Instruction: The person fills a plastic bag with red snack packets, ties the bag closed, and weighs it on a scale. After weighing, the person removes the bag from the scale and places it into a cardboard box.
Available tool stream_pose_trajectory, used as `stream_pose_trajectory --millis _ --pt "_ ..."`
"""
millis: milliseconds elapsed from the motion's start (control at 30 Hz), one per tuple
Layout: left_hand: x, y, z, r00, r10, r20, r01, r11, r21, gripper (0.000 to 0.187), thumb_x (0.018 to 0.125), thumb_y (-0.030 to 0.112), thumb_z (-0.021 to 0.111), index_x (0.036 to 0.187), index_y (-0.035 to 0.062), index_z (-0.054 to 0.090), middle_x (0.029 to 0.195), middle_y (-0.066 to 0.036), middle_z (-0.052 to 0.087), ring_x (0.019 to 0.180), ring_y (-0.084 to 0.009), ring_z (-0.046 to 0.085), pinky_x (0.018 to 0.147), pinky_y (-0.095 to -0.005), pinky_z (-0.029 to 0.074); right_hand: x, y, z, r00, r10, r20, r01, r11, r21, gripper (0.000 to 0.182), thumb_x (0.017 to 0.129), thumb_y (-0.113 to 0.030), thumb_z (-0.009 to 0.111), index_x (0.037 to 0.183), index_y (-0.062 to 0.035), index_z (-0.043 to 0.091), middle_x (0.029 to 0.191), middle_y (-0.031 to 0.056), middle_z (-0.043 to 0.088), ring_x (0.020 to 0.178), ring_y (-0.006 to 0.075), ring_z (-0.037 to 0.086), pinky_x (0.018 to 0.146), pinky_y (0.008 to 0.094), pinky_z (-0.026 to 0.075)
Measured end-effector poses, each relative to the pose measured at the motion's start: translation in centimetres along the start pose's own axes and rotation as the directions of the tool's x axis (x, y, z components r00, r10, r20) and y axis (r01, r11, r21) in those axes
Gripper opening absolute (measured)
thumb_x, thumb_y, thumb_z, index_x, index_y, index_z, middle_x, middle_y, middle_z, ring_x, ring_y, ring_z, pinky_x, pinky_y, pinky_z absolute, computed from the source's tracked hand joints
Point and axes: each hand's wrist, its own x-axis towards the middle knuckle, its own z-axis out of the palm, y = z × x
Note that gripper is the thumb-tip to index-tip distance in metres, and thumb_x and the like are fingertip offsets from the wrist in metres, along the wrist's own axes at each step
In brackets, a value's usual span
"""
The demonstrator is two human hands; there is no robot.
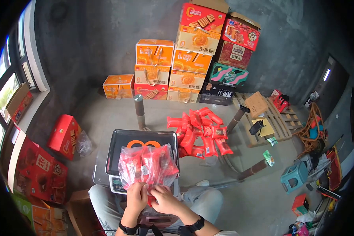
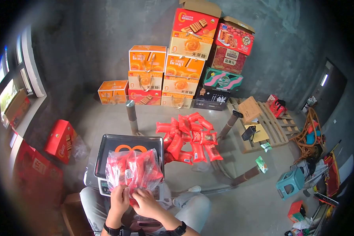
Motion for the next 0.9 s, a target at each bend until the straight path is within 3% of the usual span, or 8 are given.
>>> stream_pose_trajectory --millis 133,200,367,600,733,800,867,900 --pt "0.6 0.9 -0.5 0.995 -0.015 0.103 0.018 1.000 -0.024 0.002 0.086 0.004 0.060 0.086 0.0022 0.059 0.074 -0.017 0.061 0.067 -0.0373 0.059 0.061 -0.0433 0.045 0.0 0.6 1.4 0.999 0.000 -0.054 0.000 1.000 0.004 0.027 0.074 -0.010 0.067 0.098 -0.0051 0.055 0.102 0.0101 0.054 0.100 0.0273 0.055 0.089 0.0429 0.039" --pt "0.9 1.1 -0.6 0.992 -0.016 0.122 0.017 1.000 -0.011 0.002 0.086 0.004 0.059 0.086 0.0023 0.059 0.074 -0.017 0.061 0.067 -0.0373 0.059 0.061 -0.0434 0.045 0.5 0.3 1.3 0.979 -0.067 -0.194 0.049 0.994 -0.100 0.027 0.073 -0.012 0.069 0.096 -0.0061 0.054 0.097 0.0090 0.056 0.094 0.0277 0.057 0.086 0.0420 0.041" --pt "0.6 0.7 -1.2 0.974 -0.146 0.175 0.155 0.987 -0.040 0.005 0.088 0.005 0.058 0.086 0.0007 0.059 0.072 -0.019 0.061 0.066 -0.0376 0.060 0.060 -0.0431 0.046 0.8 0.6 1.1 0.979 -0.105 -0.172 0.095 0.993 -0.068 0.026 0.074 -0.012 0.070 0.095 -0.0065 0.056 0.089 0.0067 0.058 0.086 0.0272 0.059 0.082 0.0398 0.045" --pt "0.2 0.2 -1.5 0.955 -0.210 0.209 0.238 0.964 -0.119 0.007 0.091 0.005 0.056 0.087 -0.0004 0.058 0.071 -0.020 0.060 0.065 -0.0375 0.060 0.059 -0.0408 0.046 1.0 1.0 0.8 0.972 -0.179 -0.149 0.166 0.982 -0.095 0.018 0.077 -0.017 0.071 0.088 -0.0066 0.061 0.086 0.0063 0.062 0.083 0.0270 0.061 0.081 0.0402 0.047" --pt "0.0 0.1 -1.1 0.933 -0.344 0.104 0.356 0.923 -0.145 0.010 0.093 0.007 0.052 0.091 -0.0012 0.057 0.073 -0.019 0.059 0.068 -0.0380 0.058 0.062 -0.0426 0.045 1.4 1.0 0.1 0.975 -0.116 -0.187 0.104 0.992 -0.077 0.019 0.083 -0.021 0.069 0.095 -0.0068 0.066 0.096 0.0060 0.066 0.087 0.0253 0.062 0.084 0.0402 0.046" --pt "-0.2 -0.6 -0.1 0.953 -0.293 -0.080 0.289 0.956 -0.051 0.011 0.094 0.007 0.050 0.090 -0.0010 0.056 0.078 -0.019 0.057 0.076 -0.0372 0.056 0.070 -0.0431 0.042 1.9 0.9 -0.2 0.951 -0.143 -0.276 0.108 0.985 -0.137 0.022 0.085 -0.022 0.067 0.102 -0.0080 0.068 0.106 0.0048 0.067 0.094 0.0239 0.062 0.090 0.0422 0.044" --pt "0.4 -1.3 -0.1 0.960 -0.137 -0.246 0.169 0.979 0.111 0.011 0.093 0.006 0.048 0.088 -0.0002 0.055 0.081 -0.018 0.054 0.081 -0.0359 0.051 0.076 -0.0420 0.039 1.9 0.9 -0.6 0.927 -0.126 -0.352 0.070 0.983 -0.168 0.026 0.087 -0.022 0.066 0.109 -0.0099 0.068 0.109 0.0038 0.067 0.098 0.0222 0.061 0.093 0.0434 0.041" --pt "0.6 -1.9 0.0 0.930 -0.175 -0.322 0.220 0.969 0.109 0.010 0.093 0.005 0.048 0.086 0.0006 0.054 0.080 -0.016 0.053 0.080 -0.0353 0.049 0.078 -0.0407 0.038 2.0 1.2 -0.8 0.908 -0.124 -0.399 0.051 0.981 -0.189 0.024 0.087 -0.021 0.066 0.107 -0.0098 0.068 0.108 0.0041 0.067 0.097 0.0229 0.061 0.093 0.0433 0.042"
